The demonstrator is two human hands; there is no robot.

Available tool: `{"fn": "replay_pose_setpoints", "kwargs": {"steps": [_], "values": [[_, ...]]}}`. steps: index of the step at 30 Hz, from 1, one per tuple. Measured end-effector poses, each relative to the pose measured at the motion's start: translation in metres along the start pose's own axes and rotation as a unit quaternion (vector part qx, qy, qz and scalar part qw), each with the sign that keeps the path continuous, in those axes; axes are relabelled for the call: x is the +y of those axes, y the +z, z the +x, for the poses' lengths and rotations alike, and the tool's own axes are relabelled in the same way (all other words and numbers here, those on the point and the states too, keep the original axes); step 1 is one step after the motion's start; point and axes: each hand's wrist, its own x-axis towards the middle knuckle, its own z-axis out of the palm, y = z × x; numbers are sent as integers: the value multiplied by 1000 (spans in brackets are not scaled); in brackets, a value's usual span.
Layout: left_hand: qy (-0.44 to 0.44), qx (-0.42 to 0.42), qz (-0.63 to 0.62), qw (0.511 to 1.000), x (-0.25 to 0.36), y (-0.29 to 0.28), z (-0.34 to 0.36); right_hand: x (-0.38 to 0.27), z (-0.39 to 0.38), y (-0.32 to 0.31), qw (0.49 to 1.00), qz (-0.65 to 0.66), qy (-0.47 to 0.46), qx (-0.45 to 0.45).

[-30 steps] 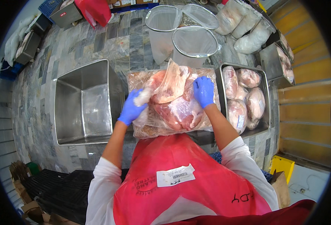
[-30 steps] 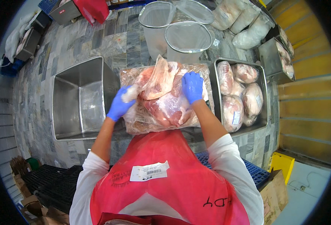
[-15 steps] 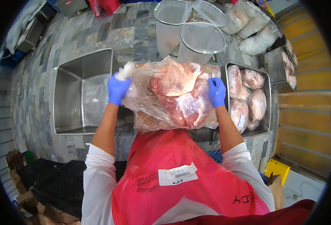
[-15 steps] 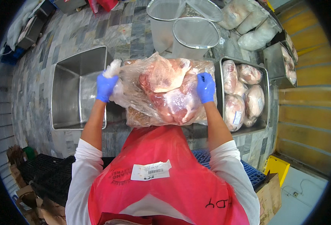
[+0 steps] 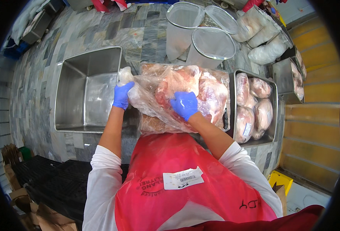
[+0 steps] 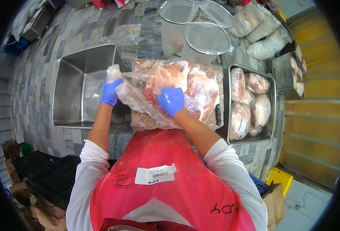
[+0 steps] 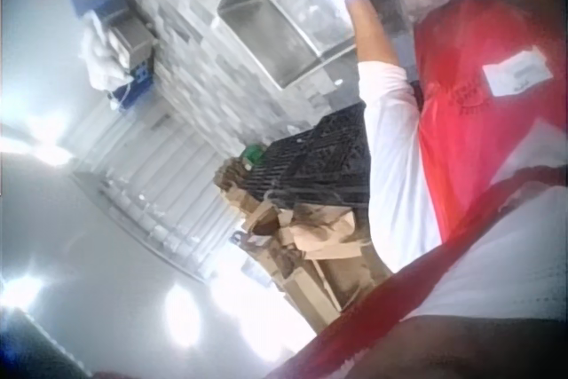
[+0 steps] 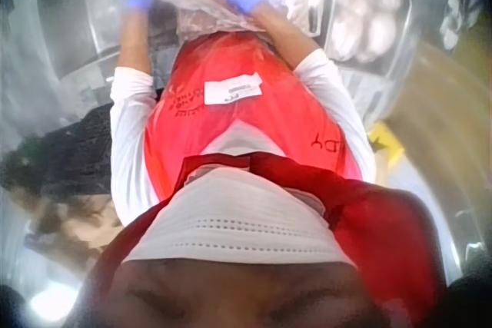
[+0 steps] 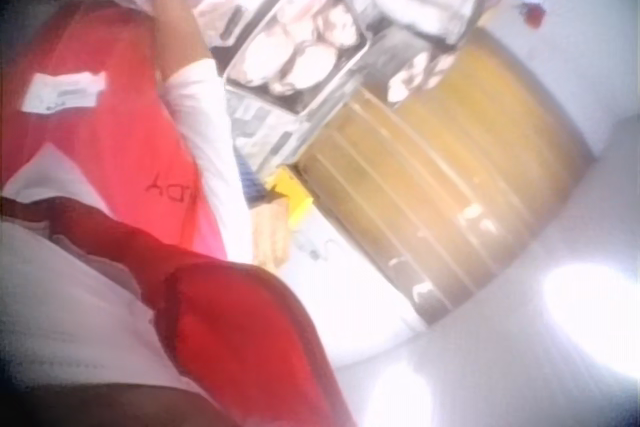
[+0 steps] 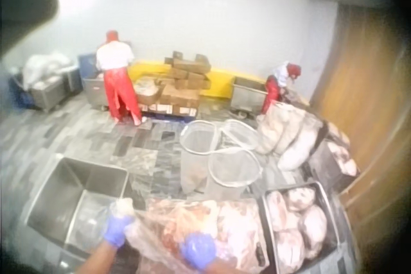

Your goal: The person unwraps a large piece of meat from plastic packaging and uses a knife to trim and cut it on a cutting board. The trimmed pieces are placed into a metal tray nearby.

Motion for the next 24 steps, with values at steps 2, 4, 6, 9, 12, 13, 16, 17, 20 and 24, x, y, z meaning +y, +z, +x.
{"fn": "replay_pose_setpoints", "kwargs": {"steps": [2,4,6,9,12,13,16,17,20,24], "values": [[-18,25,8,999,-24,-19,0,-4,-12,-5,997,48,59,-26],[-13,17,-5,1000,-49,-32,-6,-5,-23,-20,993,78,91,-20],[-33,1,27,999,-67,-38,-20,-2,-32,-36,990,98,100,13],[-104,-87,65,989,-79,-25,-43,0,-20,-57,986,102,125,45],[-38,-134,130,982,-95,9,-50,22,1,-53,965,209,154,28],[-86,-142,89,982,-100,13,-48,33,7,-48,952,256,164,19],[-229,-138,-9,964,-84,29,-45,57,11,-38,917,375,138,-11],[-244,-140,9,960,-89,20,-45,57,5,-40,917,382,118,-2],[-203,-160,94,961,-95,10,-45,76,-24,-48,943,276,106,156],[-105,-119,436,886,-87,8,-43,173,-108,5,933,116,201,275]]}}
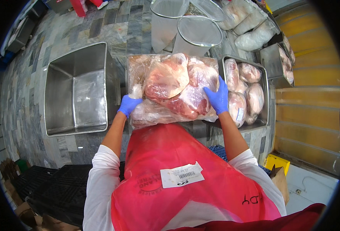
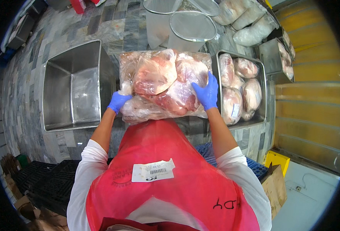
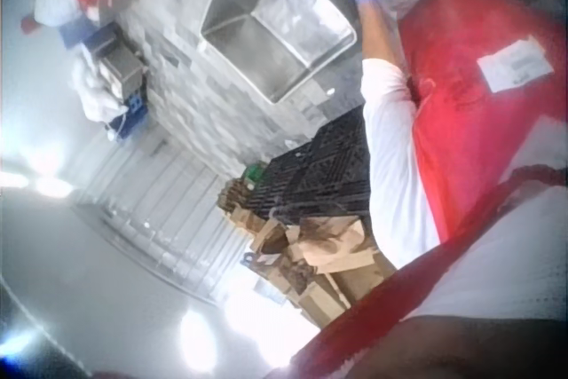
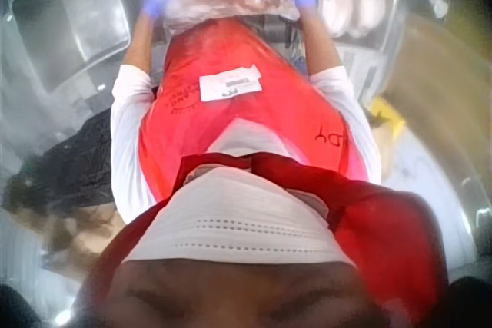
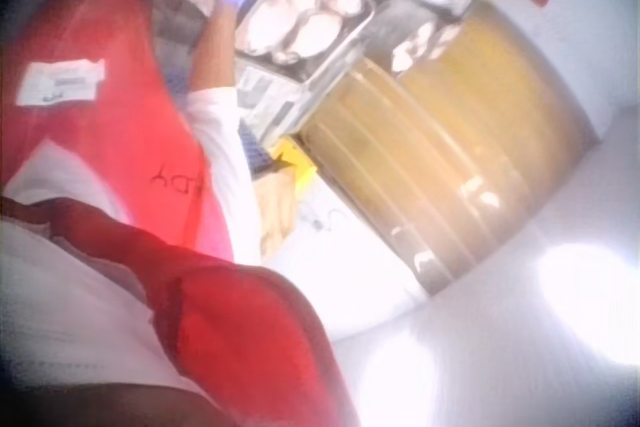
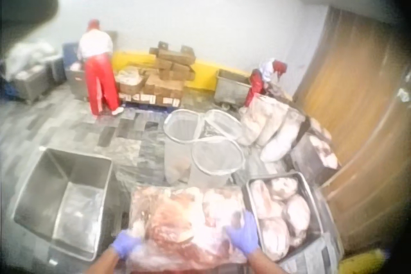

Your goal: The person unwraps a large piece of meat from plastic packaging and uses a knife to trim and cut it on a cutting board. The trimmed pieces are placed into a metal tray nearby.

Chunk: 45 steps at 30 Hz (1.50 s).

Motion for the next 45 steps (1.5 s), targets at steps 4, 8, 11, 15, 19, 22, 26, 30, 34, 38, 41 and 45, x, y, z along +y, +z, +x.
{"fn": "replay_pose_setpoints", "kwargs": {"steps": [4,8,11,15,19,22,26,30,34,38,41,45], "values": [[8,-68,-451,890,-33,-10,-5,6,-63,-36,762,414,465,-177],[-74,-165,-549,816,-47,2,2,18,-70,-28,813,411,390,-131],[-72,-195,-504,838,-81,32,17,37,-64,-15,825,390,388,-125],[21,-200,-416,887,-94,60,22,75,-72,-2,706,478,522,-9],[273,-136,-139,942,-149,49,45,55,-35,14,789,448,420,4],[7,-164,-358,919,-82,47,23,34,-13,10,918,303,253,45],[-89,-182,-540,817,-59,52,5,18,21,14,986,122,104,43],[-51,-135,-584,799,-56,68,7,67,52,26,938,202,281,15],[-52,-78,-511,855,-43,65,0,72,56,25,943,195,268,32],[-67,-100,-391,912,-8,51,-19,18,53,17,970,158,187,6],[-175,-157,-392,889,-11,43,-20,-5,44,15,971,128,200,27],[-129,-153,-424,883,-36,48,-18,50,1,35,927,229,296,27]]}}
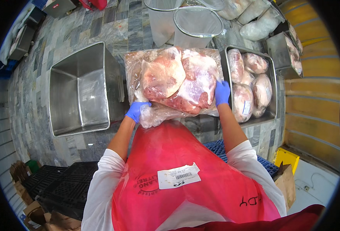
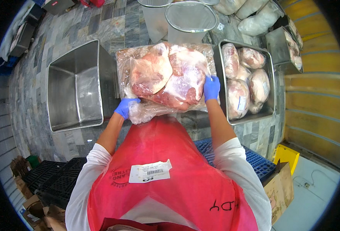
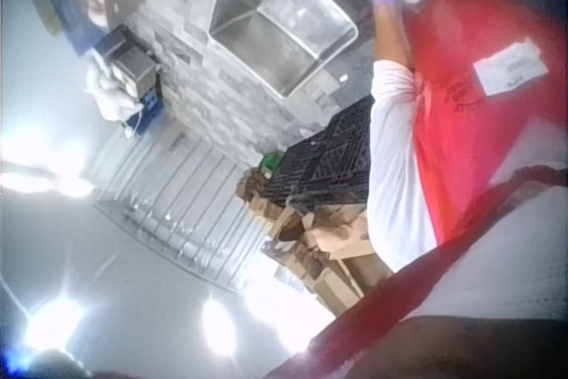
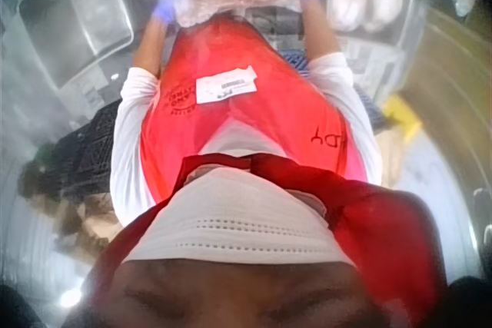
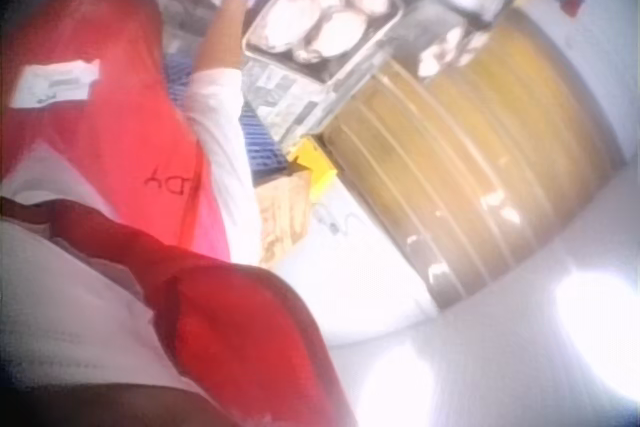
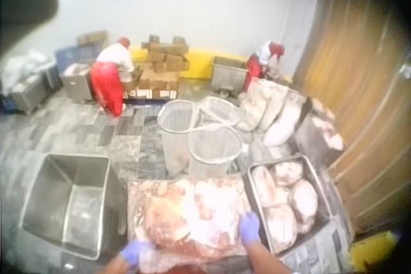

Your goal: The person unwraps a large piece of meat from plastic packaging and uses a knife to trim and cut it on a cutting board. The trimmed pieces are placed into a metal tray nearby.

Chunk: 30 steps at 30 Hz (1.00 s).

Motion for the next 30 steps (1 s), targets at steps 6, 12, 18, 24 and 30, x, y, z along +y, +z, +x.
{"fn": "replay_pose_setpoints", "kwargs": {"steps": [6,12,18,24,30], "values": [[-47,-45,-132,989,-9,6,-10,66,-57,-10,952,93,269,-115],[152,-157,75,973,-31,-18,-5,104,-55,-37,977,-105,28,-184],[189,77,856,476,26,17,-72,-33,-113,-65,919,71,282,-268],[393,163,838,343,166,148,-117,-110,-104,-95,906,157,307,-244],[506,174,792,293,200,134,-55,-77,-71,-77,941,65,193,-271]]}}
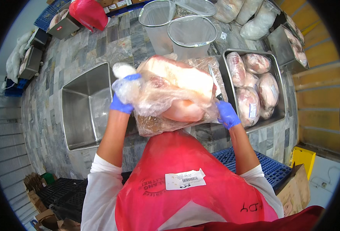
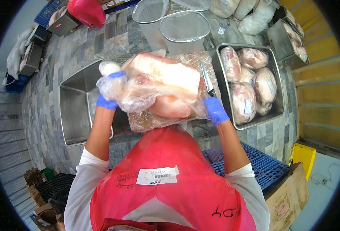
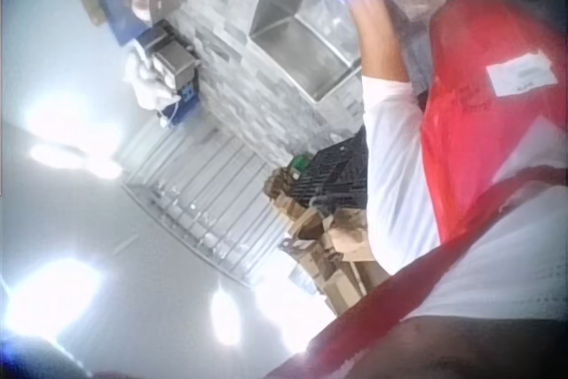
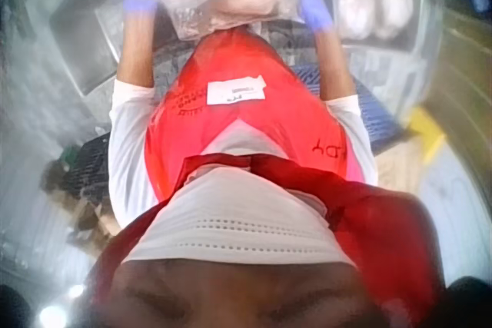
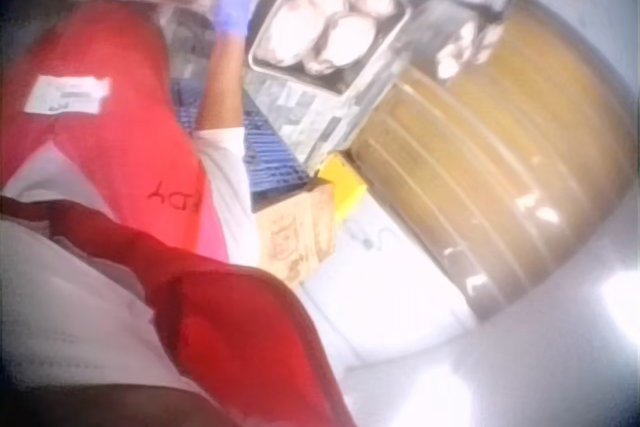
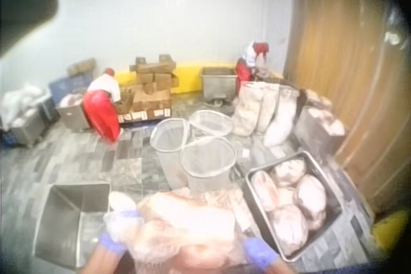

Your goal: The person unwraps a large piece of meat from plastic packaging and uses a knife to trim and cut it on a cutting board. The trimmed pieces are placed into a metal tray nearby.

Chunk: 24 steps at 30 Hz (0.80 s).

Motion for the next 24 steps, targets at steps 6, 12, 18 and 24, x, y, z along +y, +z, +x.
{"fn": "replay_pose_setpoints", "kwargs": {"steps": [6,12,18,24], "values": [[-81,-256,-37,963,-1,1,-109,57,-9,10,853,-449,-245,-105],[-165,-228,-346,895,-29,76,-233,54,-25,68,715,-656,-115,-212],[-576,-99,-763,275,-13,50,-203,30,-6,123,685,-633,-217,-287],[-433,-217,-849,213,63,124,-143,-2,15,203,699,-611,-254,-272]]}}
